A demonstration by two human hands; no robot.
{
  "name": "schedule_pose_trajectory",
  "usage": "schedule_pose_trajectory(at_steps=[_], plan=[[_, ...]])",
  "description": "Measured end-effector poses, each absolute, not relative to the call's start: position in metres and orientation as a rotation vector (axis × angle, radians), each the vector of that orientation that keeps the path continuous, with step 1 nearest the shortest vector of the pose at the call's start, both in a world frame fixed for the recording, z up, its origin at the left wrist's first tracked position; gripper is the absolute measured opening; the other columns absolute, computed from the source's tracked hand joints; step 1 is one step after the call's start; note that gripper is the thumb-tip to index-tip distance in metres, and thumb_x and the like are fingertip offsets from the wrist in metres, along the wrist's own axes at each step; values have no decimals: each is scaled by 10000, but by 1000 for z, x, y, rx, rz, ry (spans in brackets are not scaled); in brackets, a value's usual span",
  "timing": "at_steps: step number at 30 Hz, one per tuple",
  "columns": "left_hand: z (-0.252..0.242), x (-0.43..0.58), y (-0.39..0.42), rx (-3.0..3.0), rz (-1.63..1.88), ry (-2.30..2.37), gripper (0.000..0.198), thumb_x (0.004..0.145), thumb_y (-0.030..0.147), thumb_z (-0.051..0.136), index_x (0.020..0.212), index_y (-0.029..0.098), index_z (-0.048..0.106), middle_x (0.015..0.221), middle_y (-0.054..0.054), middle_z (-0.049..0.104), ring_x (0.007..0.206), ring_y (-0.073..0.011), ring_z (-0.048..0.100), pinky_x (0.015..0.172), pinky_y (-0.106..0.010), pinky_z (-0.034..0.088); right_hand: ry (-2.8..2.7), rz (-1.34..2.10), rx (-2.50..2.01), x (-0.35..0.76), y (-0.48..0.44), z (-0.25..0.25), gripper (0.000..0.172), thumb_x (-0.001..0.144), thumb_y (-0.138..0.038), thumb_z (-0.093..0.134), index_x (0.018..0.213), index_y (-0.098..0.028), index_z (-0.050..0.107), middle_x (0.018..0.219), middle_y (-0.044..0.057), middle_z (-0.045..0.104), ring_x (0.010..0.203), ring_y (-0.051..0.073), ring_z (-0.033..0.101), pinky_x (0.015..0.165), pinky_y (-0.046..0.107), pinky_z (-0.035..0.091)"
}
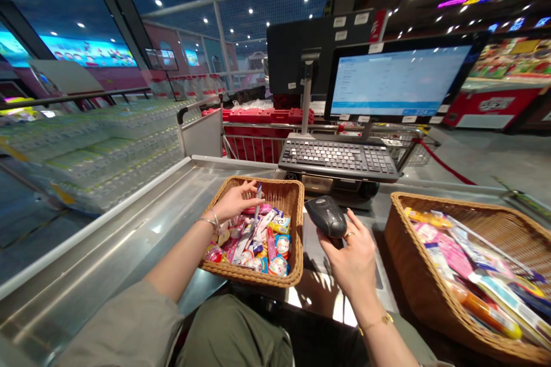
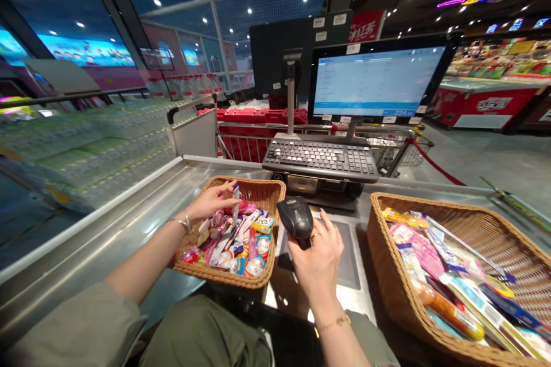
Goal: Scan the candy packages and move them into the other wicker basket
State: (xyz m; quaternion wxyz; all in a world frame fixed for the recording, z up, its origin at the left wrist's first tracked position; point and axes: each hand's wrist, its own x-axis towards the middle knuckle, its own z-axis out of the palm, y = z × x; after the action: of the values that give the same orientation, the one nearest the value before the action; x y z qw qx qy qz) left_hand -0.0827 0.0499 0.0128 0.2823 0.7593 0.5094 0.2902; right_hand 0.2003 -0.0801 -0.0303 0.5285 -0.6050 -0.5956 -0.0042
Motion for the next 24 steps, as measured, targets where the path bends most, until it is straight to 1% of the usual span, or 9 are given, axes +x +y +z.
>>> schedule_pose_trajectory(at_steps=[3, 6, 10, 14, 20, 24], plan=[[13, -82, 48, 1919, 826, 1256, 408, 714, 509, 712, 965, 188, 703, 1377, -134, 595, 1299, -305, 525, 1112, -457, 375, -1429, -12, -1441, 201, -80, -31, 184, 762, -347, 658, 874, -206, 695, 1057, 85, 723, 1265, 316, 519, 1043, 527, 401], [16, -80, 47, 1854, 842, 1226, 447, 707, 496, 725, 1027, 183, 706, 1257, -107, 680, 1217, -293, 585, 1062, -448, 433, -1426, -23, -1448, 201, -80, -31, 199, 759, -348, 658, 886, -201, 699, 1058, 92, 722, 1261, 317, 522, 1043, 528, 401], [17, -77, 45, 1775, 876, 1191, 482, 684, 493, 748, 1046, 179, 690, 1219, -96, 699, 1149, -276, 623, 1015, -436, 480, -1428, -21, -1453, 201, -81, -30, 209, 771, -367, 651, 888, -201, 702, 1069, 98, 718, 1265, 315, 520, 1038, 525, 402], [14, -73, 43, 1699, 914, 1180, 475, 659, 467, 772, 1001, 158, 658, 1150, -101, 723, 1110, -263, 647, 1001, -438, 497, -1413, -24, -1447, 201, -81, -31, 203, 775, -367, 643, 885, -207, 699, 1073, 98, 717, 1264, 313, 520, 1037, 525, 398], [5, -69, 39, 1707, 1012, 1193, 405, 685, 399, 776, 947, 169, 571, 1128, -103, 708, 1024, -223, 679, 936, -420, 543, -1409, -23, -1432, 201, -81, -29, 194, 778, -375, 636, 858, -209, 697, 1058, 98, 719, 1257, 316, 523, 1029, 525, 404], [-5, -74, 38, 1812, 1041, 1220, 415, 695, 378, 768, 980, 193, 530, 1068, -76, 706, 949, -201, 693, 868, -387, 564, -1409, -33, -1448, 201, -82, -28, 212, 771, -385, 642, 859, -201, 700, 1070, 108, 716, 1245, 325, 532, 1026, 535, 409]])
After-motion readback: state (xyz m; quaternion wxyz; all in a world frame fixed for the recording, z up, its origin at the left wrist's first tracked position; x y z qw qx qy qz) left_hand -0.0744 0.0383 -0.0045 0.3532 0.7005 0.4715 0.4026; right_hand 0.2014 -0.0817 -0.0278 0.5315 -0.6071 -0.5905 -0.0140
